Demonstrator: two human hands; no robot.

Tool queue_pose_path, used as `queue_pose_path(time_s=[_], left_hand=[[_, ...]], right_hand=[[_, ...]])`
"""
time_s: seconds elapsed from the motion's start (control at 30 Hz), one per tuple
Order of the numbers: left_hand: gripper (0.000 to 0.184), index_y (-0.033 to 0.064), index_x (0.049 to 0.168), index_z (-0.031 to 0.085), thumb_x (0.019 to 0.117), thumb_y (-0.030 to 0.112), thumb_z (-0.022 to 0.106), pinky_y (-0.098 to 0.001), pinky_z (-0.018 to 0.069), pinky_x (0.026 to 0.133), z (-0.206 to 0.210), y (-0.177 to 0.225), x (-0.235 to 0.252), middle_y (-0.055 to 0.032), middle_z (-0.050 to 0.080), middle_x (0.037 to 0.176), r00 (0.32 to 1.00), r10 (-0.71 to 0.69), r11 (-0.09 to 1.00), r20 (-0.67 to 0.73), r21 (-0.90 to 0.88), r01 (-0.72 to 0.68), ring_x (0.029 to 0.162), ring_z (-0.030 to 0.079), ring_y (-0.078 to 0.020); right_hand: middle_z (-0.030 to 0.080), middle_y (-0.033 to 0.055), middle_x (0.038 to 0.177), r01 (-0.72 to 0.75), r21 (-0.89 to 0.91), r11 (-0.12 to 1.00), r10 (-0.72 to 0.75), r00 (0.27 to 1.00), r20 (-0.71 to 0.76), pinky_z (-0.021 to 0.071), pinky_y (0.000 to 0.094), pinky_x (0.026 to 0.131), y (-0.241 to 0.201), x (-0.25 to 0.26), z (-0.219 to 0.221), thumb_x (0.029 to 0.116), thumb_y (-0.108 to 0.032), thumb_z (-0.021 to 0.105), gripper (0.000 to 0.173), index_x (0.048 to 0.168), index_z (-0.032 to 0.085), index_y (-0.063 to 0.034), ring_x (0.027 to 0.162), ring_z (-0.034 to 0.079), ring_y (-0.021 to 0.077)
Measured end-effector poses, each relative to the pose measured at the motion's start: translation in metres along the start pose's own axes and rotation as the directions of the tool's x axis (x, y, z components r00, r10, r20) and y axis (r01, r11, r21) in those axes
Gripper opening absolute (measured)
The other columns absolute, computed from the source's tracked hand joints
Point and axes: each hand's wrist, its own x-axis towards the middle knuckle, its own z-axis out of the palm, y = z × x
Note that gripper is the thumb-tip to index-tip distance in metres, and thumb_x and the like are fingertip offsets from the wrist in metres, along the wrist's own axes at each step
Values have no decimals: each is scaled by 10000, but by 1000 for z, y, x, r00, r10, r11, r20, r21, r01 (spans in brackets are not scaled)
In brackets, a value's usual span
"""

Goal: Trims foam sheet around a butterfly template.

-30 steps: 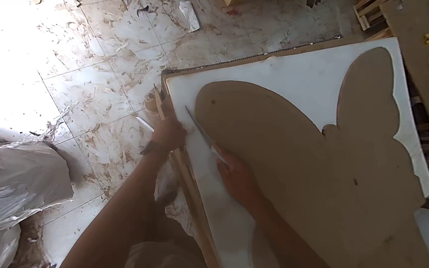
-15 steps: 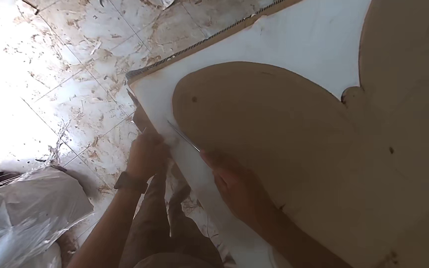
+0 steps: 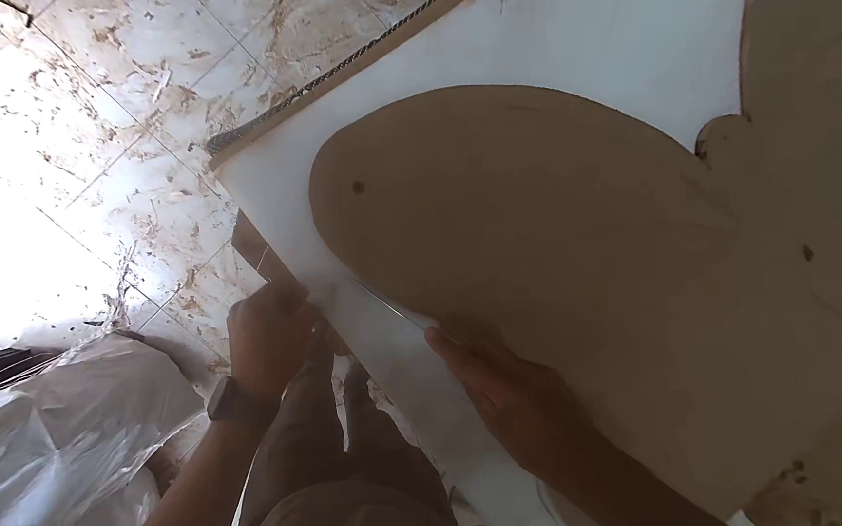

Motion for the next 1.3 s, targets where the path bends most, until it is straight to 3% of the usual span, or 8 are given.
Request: queue_pose_path(time_s=[0.07, 0.13, 0.23, 0.37, 0.5, 0.63, 1.07, 1.3], left_hand=[[137, 196, 988, 724, 879, 277, 740, -386, 567, 578, 4, 4, -24, 68, 664, 781, 973, 229, 973, -17, 24, -229, 653, 632, -95], [212, 191, 1038, 746, 858, 303, 760, -357, 606, 796, 15, 7, -49, 67, 694, 962, 890, 454, 891, 39, -39, -452, 909, 666, -90], [238, 242, 1140, 749, 912, 306, 719, -407, 499, 1105, 39, 12, -81, 80, 701, 1203, 728, 652, 756, 211, -109, -646, 1302, 567, -137], [325, 269, 1246, 723, 922, 275, 694, -461, 321, 1268, 63, 8, -100, 92, 582, 1461, 593, 718, 668, 366, -119, -735, 1519, 336, -180], [390, 269, 1339, 675, 955, 329, 642, -475, 237, 1301, 69, 1, -101, 84, 443, 1596, 573, 689, 651, 444, -32, -758, 1571, 203, -176], [519, 256, 1434, 603, 926, 337, 669, -475, 176, 1314, 69, -1, -103, 71, 318, 1670, 555, 651, 623, 518, 52, -780, 1586, 128, -163], [587, 258, 1464, 572, 900, 372, 691, -475, 185, 1308, 66, 5, -104, 56, 286, 1685, 540, 614, 580, 576, 136, -803, 1585, 137, -169], [708, 388, 1537, 461, 879, 422, 720, -552, 131, 1293, 66, 7, -109, 15, 197, 1715, 520, 554, 515, 651, 223, -828, 1595, 70, -225]], right_hand=[[663, -9, 1104, 7, -6, 1000, -7, 1000, 3, 564, 359, 550, 6, -6, -2, 1047, -267, 509, 537, 1534, 425, -477, 735, 659, 144], [665, -10, 1108, 11, -5, 1000, -11, 1000, 2, 563, 348, 550, 12, -12, -3, 1046, -264, 512, 534, 1527, 437, -482, 738, 660, 139], [644, -3, 1115, 16, -13, 1000, -15, 1000, 17, 552, 343, 537, 20, -20, -5, 1048, -267, 500, 550, 1542, 406, -490, 727, 647, 135], [640, -1, 1116, 9, -11, 1000, -9, 1000, 26, 547, 345, 535, 26, -30, -7, 1045, -260, 500, 555, 1549, 405, -473, 724, 641, 132], [646, -6, 1115, -28, -12, 1000, 28, 999, 17, 543, 342, 522, 26, -42, -4, 1052, -270, 481, 534, 1542, 417, -473, 722, 645, 125], [646, -7, 1100, -75, -2, 997, 75, 997, 20, 537, 341, 517, 25, -57, 0, 1057, -282, 468, 527, 1544, 411, -477, 707, 638, 120], [640, -24, 1030, -273, 82, 958, 274, 962, 8, 547, 341, 516, 5, -105, 24, 1063, -330, 475, 521, 1540, 385, -518, 656, 617, 102], [614, -33, 990, -326, 170, 930, 329, 944, 15, 549, 330, 541, -4, -129, 37, 1065, -342, 481, 537, 1554, 355, -524, 684, 607, 87]])
